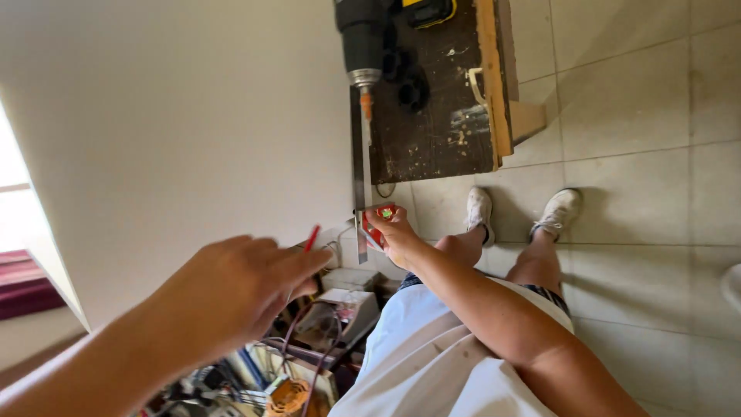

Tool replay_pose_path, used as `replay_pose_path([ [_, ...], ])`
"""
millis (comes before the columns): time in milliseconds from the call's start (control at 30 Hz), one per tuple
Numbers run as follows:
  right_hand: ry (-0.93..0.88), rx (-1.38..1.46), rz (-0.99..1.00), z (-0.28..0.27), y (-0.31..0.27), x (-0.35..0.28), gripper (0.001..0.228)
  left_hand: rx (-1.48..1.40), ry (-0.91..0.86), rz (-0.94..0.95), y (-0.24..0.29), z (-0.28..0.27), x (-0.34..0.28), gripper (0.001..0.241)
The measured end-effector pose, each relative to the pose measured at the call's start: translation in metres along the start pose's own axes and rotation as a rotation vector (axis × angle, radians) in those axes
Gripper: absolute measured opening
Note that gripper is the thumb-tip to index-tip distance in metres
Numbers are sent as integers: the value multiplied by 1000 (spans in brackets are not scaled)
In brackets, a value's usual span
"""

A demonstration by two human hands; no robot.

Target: Attaching plastic feet to the bottom of a white cabinet using a power drill and a combination square for alignment.

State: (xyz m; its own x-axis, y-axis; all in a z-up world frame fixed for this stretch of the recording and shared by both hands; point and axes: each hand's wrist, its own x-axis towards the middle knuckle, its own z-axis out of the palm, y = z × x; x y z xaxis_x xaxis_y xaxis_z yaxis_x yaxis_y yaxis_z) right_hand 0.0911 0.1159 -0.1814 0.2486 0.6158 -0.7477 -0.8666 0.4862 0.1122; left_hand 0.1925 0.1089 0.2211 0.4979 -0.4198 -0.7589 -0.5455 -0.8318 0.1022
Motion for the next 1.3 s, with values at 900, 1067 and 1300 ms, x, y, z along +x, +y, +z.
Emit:
replay_pose_path([
  [900,-72,15,-65,-19,19,13,104,-221,-436,-75,-130,122,223,8],
  [1067,-84,57,-86,-17,15,8,102,-240,-483,-9,-136,131,237,7],
  [1300,-109,66,-109,-13,8,3,98,-204,-543,-33,-129,124,248,11],
])
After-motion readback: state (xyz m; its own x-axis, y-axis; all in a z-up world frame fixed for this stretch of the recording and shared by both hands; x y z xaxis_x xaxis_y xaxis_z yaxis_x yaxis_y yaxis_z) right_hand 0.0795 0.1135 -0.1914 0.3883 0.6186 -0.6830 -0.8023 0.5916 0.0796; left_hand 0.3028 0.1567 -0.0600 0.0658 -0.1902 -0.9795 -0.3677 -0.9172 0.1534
